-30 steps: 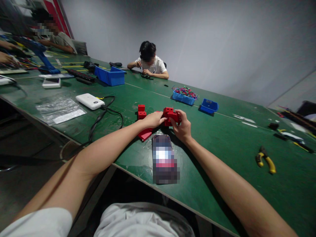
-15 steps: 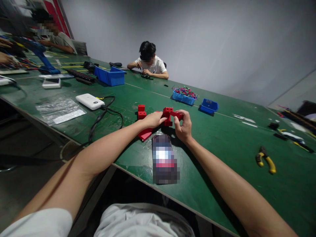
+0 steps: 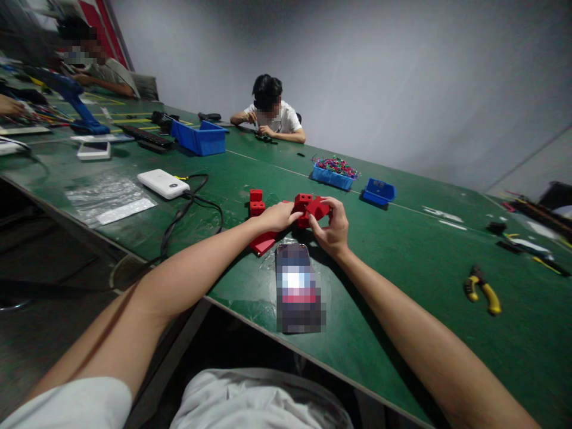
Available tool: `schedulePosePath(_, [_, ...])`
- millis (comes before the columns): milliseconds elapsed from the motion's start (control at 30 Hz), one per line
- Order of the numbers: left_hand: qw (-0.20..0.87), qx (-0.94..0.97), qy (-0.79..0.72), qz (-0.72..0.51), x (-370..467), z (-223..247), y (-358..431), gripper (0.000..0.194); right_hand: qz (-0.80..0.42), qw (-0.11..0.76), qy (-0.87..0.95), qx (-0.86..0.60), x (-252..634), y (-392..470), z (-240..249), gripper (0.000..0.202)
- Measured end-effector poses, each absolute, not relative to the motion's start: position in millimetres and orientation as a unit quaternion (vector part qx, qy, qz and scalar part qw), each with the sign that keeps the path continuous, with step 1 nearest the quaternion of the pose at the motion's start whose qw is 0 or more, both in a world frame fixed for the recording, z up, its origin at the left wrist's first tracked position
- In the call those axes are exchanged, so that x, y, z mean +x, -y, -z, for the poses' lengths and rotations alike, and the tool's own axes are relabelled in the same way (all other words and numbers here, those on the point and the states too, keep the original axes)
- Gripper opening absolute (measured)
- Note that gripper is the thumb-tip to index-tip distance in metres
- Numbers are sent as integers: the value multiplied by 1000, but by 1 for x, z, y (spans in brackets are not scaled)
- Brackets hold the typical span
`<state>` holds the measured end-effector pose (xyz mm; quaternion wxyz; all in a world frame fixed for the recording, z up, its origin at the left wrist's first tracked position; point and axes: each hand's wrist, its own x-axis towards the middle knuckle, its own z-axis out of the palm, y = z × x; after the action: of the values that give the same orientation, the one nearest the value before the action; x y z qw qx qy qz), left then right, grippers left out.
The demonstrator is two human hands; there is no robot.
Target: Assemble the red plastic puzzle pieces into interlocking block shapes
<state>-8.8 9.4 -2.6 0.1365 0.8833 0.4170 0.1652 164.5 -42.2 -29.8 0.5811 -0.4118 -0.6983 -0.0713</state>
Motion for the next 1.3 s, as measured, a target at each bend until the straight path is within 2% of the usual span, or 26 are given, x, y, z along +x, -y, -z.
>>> schedulePosePath(167, [139, 879, -424, -167, -8, 5, -11, 39, 66, 592, 678, -431, 167, 39, 32, 49])
schedulePosePath(467, [144, 869, -441, -172, -8, 4, -12, 39, 29, 603, 662, -443, 165, 43, 27, 42])
schedulePosePath(767, [150, 858, -457, -178, -7, 2, -11, 37, 56, 528, 722, -444, 165, 46, 29, 48])
schedulePosePath(967, [126, 855, -477, -161, -8, 3, -13, 31, 51, 478, 759, -439, 160, 50, 27, 60])
schedulePosePath(1167, [127, 856, -472, -169, -8, 2, -11, 37, 49, 537, 705, -461, 161, 46, 29, 47])
schedulePosePath(1300, [126, 857, -470, -172, -8, 3, -12, 37, 71, 529, 715, -452, 161, 47, 27, 41])
